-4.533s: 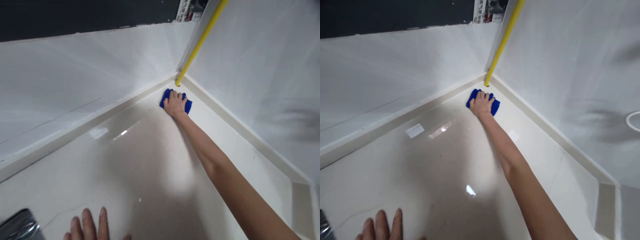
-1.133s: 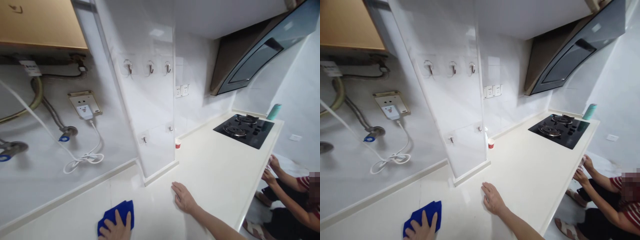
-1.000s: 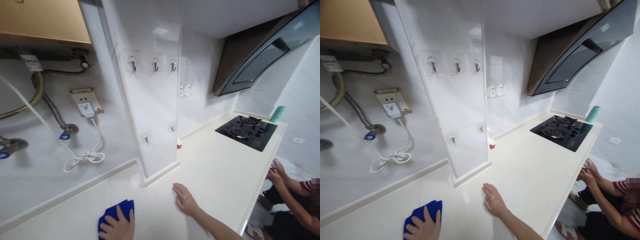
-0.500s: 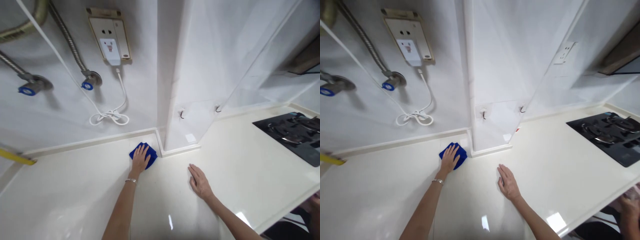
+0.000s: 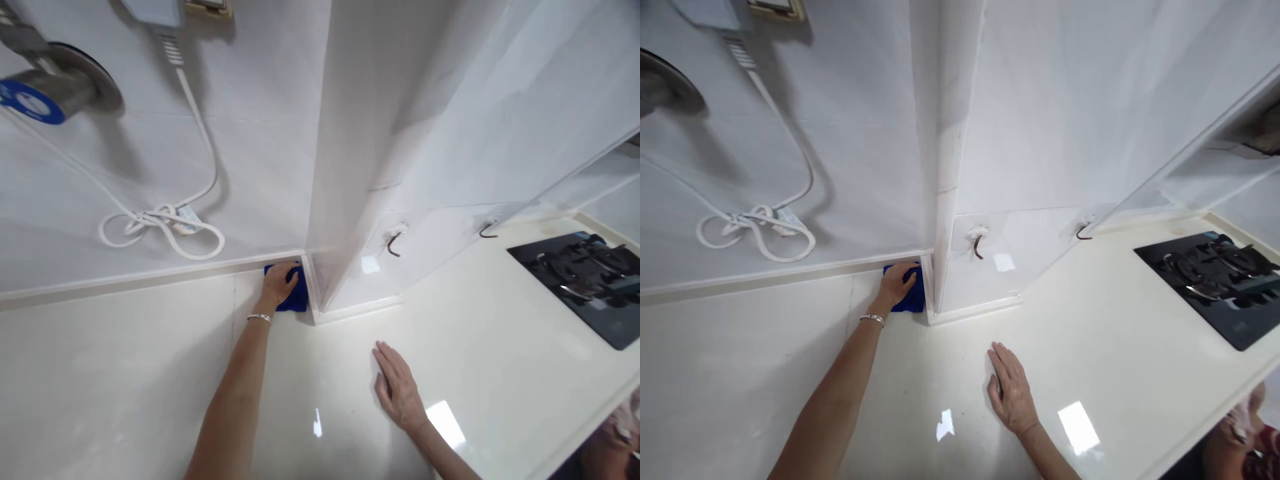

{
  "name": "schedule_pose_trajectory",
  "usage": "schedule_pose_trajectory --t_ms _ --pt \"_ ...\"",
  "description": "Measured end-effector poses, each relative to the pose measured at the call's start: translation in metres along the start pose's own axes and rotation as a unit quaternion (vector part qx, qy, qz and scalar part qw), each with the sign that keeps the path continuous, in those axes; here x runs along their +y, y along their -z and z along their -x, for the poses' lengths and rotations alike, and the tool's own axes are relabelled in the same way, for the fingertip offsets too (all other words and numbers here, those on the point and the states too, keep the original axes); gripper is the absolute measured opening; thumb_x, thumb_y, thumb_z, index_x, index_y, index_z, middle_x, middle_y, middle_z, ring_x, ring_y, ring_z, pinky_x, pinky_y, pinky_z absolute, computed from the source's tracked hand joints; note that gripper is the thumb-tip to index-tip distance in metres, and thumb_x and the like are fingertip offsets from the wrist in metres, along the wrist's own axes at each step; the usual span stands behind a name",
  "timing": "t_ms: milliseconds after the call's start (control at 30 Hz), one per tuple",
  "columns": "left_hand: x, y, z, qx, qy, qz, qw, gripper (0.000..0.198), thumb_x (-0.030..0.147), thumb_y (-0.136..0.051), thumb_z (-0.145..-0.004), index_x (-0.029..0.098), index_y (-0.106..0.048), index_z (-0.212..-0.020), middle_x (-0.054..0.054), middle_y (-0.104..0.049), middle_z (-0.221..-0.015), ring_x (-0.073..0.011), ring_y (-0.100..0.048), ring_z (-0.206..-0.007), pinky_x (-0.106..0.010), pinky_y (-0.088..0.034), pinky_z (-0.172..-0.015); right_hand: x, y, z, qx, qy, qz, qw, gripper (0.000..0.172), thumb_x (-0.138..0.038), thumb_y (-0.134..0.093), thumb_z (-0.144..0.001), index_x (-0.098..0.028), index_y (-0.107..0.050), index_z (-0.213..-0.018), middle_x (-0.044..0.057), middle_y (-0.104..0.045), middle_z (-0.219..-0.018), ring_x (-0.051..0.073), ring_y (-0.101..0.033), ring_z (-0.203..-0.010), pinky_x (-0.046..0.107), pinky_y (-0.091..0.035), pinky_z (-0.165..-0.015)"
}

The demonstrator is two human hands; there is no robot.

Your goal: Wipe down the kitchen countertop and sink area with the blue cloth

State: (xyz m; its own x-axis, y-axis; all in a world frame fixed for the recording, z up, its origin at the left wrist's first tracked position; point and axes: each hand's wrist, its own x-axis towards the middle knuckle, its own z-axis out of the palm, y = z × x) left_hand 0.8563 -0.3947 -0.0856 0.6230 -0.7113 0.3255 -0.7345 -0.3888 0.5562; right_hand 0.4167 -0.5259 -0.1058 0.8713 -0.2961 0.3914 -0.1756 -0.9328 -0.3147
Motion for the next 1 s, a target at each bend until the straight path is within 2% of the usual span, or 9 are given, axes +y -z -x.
schedule_pose_trajectory --t_ms 100,167,367,500,600,667,800,933,1000 --pt "0.002 -0.001 -0.008 0.014 0.014 -0.017 1.000 0.031 0.028 -0.053 -0.098 0.021 -0.076 -0.118 -0.010 -0.079 -0.120 -0.0269 -0.070 -0.118 -0.048 -0.051 -0.110 0.001 0.000 -0.001 0.011 0.006 0.004 1.000 0.070 -0.014 -0.046 -0.100 -0.029 -0.031 -0.168 0.010 -0.050 -0.164 0.030 -0.049 -0.151 0.060 -0.053 -0.119" --pt "0.011 0.000 -0.004 0.027 0.022 -0.034 0.999 0.033 0.026 -0.050 -0.098 0.021 -0.077 -0.118 -0.010 -0.078 -0.125 -0.0272 -0.068 -0.122 -0.049 -0.048 -0.115 0.003 -0.001 -0.002 0.026 0.015 0.006 1.000 0.070 -0.014 -0.047 -0.100 -0.029 -0.033 -0.167 0.010 -0.053 -0.161 0.030 -0.051 -0.149 0.059 -0.056 -0.116" --pt "0.045 0.003 0.037 0.033 0.037 -0.088 0.995 0.046 0.030 -0.041 -0.104 0.023 -0.069 -0.139 -0.012 -0.065 -0.151 -0.0296 -0.054 -0.146 -0.058 -0.033 -0.128 0.007 -0.004 -0.003 0.055 0.026 -0.006 0.998 0.069 -0.016 -0.049 -0.100 -0.031 -0.036 -0.166 0.009 -0.056 -0.158 0.030 -0.056 -0.145 0.058 -0.058 -0.113" --pt "0.065 0.003 0.064 0.009 0.072 -0.153 0.986 0.056 0.036 -0.043 -0.103 0.015 -0.057 -0.153 -0.016 -0.050 -0.164 -0.0351 -0.041 -0.156 -0.062 -0.024 -0.131 0.008 -0.006 -0.002 0.070 0.042 -0.008 0.997 0.070 -0.016 -0.050 -0.100 -0.031 -0.035 -0.167 0.011 -0.057 -0.157 0.031 -0.057 -0.144 0.059 -0.059 -0.111" --pt "0.076 -0.003 0.070 0.001 0.107 -0.182 0.977 0.054 0.031 -0.039 -0.104 0.013 -0.061 -0.149 -0.018 -0.054 -0.160 -0.0367 -0.043 -0.154 -0.062 -0.027 -0.130 0.008 -0.007 -0.001 0.067 0.044 -0.008 0.997 0.071 -0.015 -0.050 -0.100 -0.030 -0.033 -0.167 0.011 -0.057 -0.157 0.031 -0.056 -0.144 0.060 -0.058 -0.112" --pt "0.081 -0.009 0.069 0.020 0.123 -0.183 0.975 0.053 0.029 -0.036 -0.104 0.015 -0.062 -0.149 -0.017 -0.055 -0.159 -0.0363 -0.044 -0.153 -0.063 -0.029 -0.129 0.008 -0.007 -0.001 0.061 0.040 -0.006 0.997 0.071 -0.015 -0.050 -0.100 -0.030 -0.033 -0.167 0.012 -0.056 -0.158 0.031 -0.056 -0.145 0.061 -0.058 -0.112" --pt "0.072 -0.013 0.058 0.062 0.105 -0.161 0.979 0.049 0.028 -0.038 -0.104 0.024 -0.068 -0.143 -0.009 -0.060 -0.156 -0.0328 -0.047 -0.151 -0.061 -0.031 -0.128 0.006 -0.003 -0.001 0.045 0.037 0.000 0.998 0.071 -0.015 -0.050 -0.100 -0.029 -0.032 -0.167 0.013 -0.054 -0.159 0.032 -0.054 -0.146 0.061 -0.057 -0.113" --pt "0.047 -0.003 0.038 -0.002 0.029 -0.122 0.992 0.044 0.027 -0.040 -0.104 0.025 -0.071 -0.136 -0.004 -0.066 -0.151 -0.0285 -0.050 -0.148 -0.054 -0.031 -0.129 0.004 0.000 -0.001 0.028 0.027 0.003 0.999 0.071 -0.014 -0.050 -0.100 -0.028 -0.032 -0.168 0.013 -0.053 -0.160 0.032 -0.053 -0.147 0.061 -0.056 -0.114" --pt "0.037 0.001 0.027 -0.021 0.021 -0.111 0.993 0.043 0.027 -0.039 -0.105 0.024 -0.070 -0.135 -0.004 -0.066 -0.150 -0.0271 -0.051 -0.146 -0.051 -0.030 -0.128 0.002 0.001 -0.001 0.021 0.019 0.004 1.000 0.071 -0.015 -0.049 -0.100 -0.028 -0.032 -0.168 0.012 -0.053 -0.161 0.032 -0.052 -0.148 0.061 -0.055 -0.115"
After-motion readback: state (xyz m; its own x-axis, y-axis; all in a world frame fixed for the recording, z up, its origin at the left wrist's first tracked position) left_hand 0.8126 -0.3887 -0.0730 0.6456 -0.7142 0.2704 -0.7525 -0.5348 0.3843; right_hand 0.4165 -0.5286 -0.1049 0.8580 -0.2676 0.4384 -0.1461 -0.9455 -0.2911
